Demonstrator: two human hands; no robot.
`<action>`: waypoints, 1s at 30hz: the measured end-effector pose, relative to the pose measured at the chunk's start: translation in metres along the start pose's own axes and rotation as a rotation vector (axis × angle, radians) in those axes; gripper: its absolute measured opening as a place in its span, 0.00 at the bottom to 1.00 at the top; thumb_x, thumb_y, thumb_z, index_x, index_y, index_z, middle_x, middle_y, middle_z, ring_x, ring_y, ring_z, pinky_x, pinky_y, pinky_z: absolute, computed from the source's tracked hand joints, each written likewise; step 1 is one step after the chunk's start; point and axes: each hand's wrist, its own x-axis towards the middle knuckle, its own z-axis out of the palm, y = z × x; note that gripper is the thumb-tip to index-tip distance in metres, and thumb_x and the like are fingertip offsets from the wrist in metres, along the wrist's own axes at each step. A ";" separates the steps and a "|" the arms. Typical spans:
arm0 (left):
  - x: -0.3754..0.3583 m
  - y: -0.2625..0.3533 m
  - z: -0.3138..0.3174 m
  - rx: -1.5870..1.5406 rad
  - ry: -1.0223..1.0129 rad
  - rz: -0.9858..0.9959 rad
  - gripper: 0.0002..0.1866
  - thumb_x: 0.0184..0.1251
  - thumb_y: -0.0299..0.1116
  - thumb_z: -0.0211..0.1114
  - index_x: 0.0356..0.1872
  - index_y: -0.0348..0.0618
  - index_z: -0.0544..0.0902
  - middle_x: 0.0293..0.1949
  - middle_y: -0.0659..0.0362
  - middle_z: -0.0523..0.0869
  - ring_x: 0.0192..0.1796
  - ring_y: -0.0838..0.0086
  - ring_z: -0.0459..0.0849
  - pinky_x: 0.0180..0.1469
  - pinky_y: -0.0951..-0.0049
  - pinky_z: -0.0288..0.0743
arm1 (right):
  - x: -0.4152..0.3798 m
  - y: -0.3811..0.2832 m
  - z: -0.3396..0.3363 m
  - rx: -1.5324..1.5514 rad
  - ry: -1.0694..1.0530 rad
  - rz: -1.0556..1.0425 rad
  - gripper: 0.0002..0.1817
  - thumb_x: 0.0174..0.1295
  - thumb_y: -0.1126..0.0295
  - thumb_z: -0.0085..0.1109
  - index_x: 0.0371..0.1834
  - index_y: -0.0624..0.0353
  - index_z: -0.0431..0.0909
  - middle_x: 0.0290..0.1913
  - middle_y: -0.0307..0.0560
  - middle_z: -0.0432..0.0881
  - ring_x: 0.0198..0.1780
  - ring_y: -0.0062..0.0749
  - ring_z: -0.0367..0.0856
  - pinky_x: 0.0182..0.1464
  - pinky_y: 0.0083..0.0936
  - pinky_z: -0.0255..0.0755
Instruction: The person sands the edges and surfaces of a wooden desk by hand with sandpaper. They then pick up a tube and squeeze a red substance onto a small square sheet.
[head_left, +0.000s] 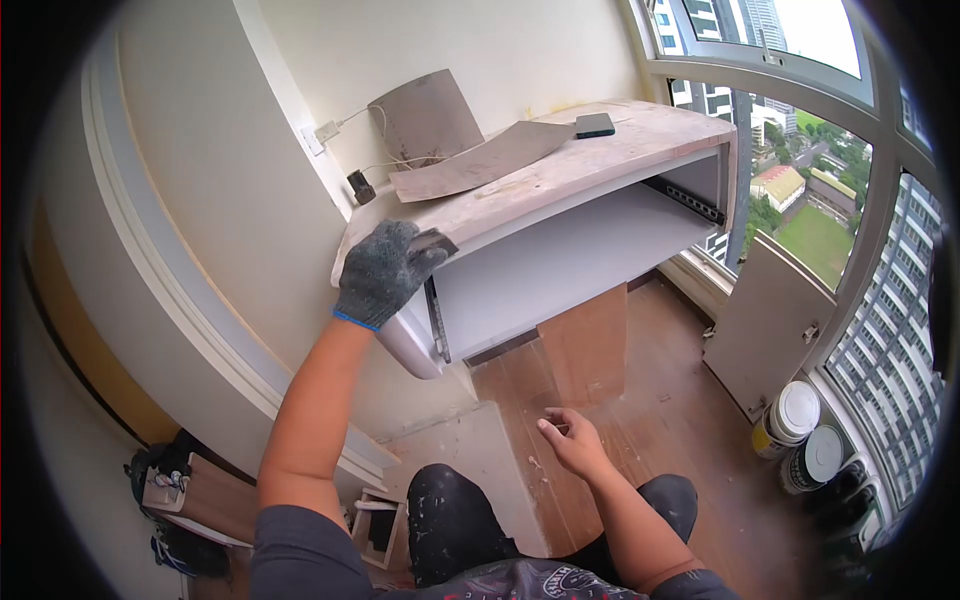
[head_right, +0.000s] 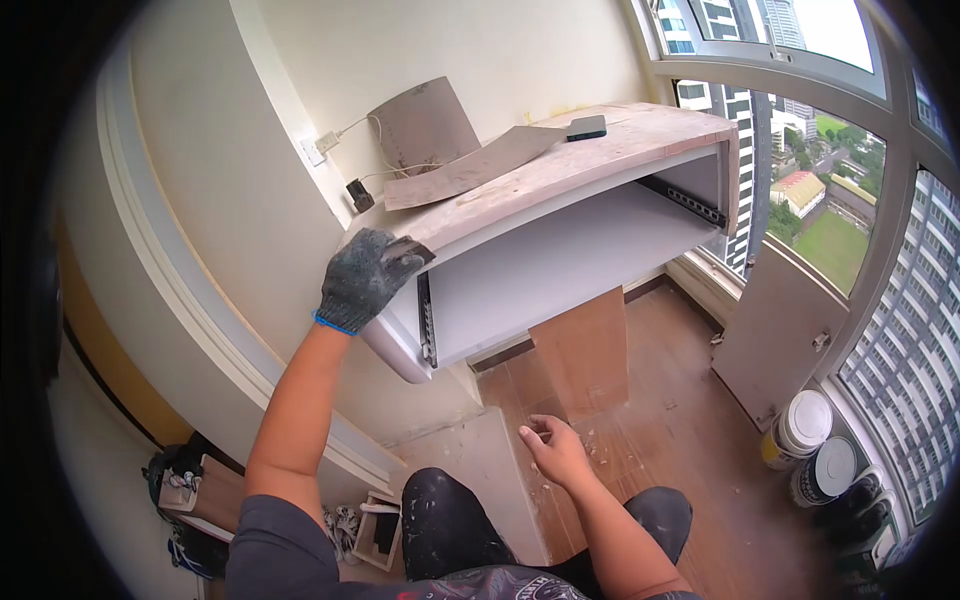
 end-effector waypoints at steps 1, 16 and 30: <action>-0.003 -0.002 -0.004 0.010 0.006 0.000 0.22 0.59 0.50 0.75 0.40 0.41 0.83 0.35 0.51 0.85 0.38 0.55 0.86 0.41 0.59 0.82 | 0.003 0.001 -0.001 0.019 0.008 0.004 0.28 0.68 0.54 0.64 0.59 0.70 0.79 0.50 0.60 0.87 0.51 0.43 0.87 0.54 0.35 0.80; 0.025 0.004 0.025 -0.062 -0.046 -0.051 0.25 0.61 0.52 0.73 0.47 0.42 0.85 0.44 0.48 0.87 0.48 0.53 0.86 0.51 0.57 0.81 | 0.005 0.011 0.006 -0.030 -0.013 0.015 0.29 0.68 0.55 0.64 0.60 0.72 0.78 0.50 0.61 0.87 0.50 0.42 0.88 0.54 0.33 0.80; 0.057 0.046 0.037 -0.021 0.060 -0.035 0.23 0.59 0.52 0.73 0.41 0.41 0.82 0.39 0.47 0.85 0.43 0.51 0.86 0.44 0.55 0.82 | 0.007 0.017 0.000 0.014 -0.017 0.065 0.30 0.68 0.53 0.65 0.60 0.72 0.78 0.51 0.62 0.87 0.50 0.45 0.88 0.54 0.35 0.80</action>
